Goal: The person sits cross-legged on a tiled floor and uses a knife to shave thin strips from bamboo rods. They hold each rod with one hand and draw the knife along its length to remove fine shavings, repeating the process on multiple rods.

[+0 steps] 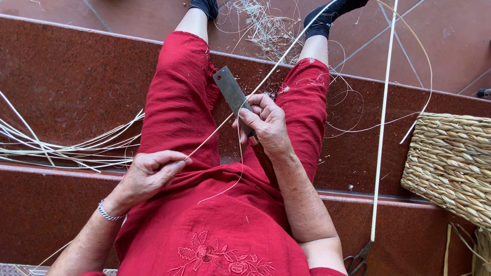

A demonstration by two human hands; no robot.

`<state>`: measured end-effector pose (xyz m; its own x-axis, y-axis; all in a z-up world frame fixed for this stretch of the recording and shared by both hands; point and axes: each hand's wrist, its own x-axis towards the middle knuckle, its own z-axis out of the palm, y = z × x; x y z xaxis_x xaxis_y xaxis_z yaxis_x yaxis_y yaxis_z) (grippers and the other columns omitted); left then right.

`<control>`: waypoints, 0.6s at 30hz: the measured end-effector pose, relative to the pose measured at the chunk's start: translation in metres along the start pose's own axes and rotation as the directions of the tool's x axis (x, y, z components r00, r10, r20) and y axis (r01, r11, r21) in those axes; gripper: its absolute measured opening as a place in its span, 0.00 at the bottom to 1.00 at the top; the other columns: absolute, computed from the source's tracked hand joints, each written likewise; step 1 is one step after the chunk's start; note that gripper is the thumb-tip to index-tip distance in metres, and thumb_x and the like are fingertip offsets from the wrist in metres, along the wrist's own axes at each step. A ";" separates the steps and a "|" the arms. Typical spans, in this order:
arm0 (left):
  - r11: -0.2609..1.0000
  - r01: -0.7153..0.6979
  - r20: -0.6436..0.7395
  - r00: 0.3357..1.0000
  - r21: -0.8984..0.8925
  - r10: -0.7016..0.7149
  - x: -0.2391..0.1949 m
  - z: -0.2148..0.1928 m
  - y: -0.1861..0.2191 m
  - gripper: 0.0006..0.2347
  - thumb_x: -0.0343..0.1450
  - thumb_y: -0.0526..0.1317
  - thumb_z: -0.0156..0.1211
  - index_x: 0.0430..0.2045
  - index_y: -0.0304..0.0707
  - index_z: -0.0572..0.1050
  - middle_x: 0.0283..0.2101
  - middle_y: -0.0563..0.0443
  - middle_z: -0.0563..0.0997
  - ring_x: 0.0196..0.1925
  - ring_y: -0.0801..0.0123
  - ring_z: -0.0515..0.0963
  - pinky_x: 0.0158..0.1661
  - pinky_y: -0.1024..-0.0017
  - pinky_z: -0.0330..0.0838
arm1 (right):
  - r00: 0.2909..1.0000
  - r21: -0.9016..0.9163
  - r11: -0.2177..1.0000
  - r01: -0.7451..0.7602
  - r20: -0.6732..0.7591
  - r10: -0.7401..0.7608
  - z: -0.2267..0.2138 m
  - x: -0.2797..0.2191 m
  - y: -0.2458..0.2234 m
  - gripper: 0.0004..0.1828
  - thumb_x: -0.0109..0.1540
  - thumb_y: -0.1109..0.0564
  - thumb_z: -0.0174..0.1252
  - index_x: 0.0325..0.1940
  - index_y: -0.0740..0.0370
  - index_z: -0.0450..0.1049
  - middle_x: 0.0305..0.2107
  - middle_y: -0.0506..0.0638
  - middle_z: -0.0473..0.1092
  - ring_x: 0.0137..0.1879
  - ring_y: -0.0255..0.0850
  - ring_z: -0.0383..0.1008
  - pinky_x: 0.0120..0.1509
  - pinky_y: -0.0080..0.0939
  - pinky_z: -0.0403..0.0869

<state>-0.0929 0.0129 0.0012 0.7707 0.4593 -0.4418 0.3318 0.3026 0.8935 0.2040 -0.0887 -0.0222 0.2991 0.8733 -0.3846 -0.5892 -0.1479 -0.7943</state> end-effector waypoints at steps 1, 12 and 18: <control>1.000 -0.004 0.002 1.000 0.014 0.004 -0.003 -0.004 -0.001 0.08 0.74 0.31 0.59 0.44 0.31 0.82 0.21 0.64 0.73 0.21 0.88 0.67 0.21 0.83 0.61 | 1.000 0.000 1.000 0.002 -0.023 -0.002 -0.002 0.001 0.000 0.11 0.69 0.65 0.55 0.54 0.68 0.64 0.32 0.57 0.76 0.28 0.36 0.77 0.27 0.33 0.75; 0.962 -0.066 -0.069 0.994 0.263 0.088 -0.035 -0.046 0.002 0.10 0.71 0.32 0.62 0.45 0.34 0.83 0.34 0.56 0.87 0.32 0.84 0.78 0.32 0.82 0.73 | 0.992 0.032 0.992 0.121 -0.036 -0.120 -0.022 0.010 -0.008 0.11 0.70 0.64 0.55 0.55 0.69 0.65 0.32 0.59 0.76 0.24 0.37 0.75 0.26 0.32 0.74; 0.966 0.129 -0.037 0.992 0.222 -0.124 -0.018 -0.034 0.019 0.12 0.72 0.35 0.59 0.50 0.35 0.79 0.26 0.60 0.80 0.26 0.82 0.75 0.28 0.79 0.73 | 0.998 0.092 0.994 0.064 0.020 -0.066 -0.007 0.002 -0.008 0.12 0.69 0.63 0.56 0.56 0.68 0.64 0.31 0.58 0.76 0.23 0.37 0.74 0.26 0.32 0.73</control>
<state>-0.1195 0.0390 0.0236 0.7029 0.4483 -0.5522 0.5412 0.1665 0.8242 0.2146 -0.0891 -0.0202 0.3225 0.8902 -0.3217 -0.6352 -0.0485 -0.7709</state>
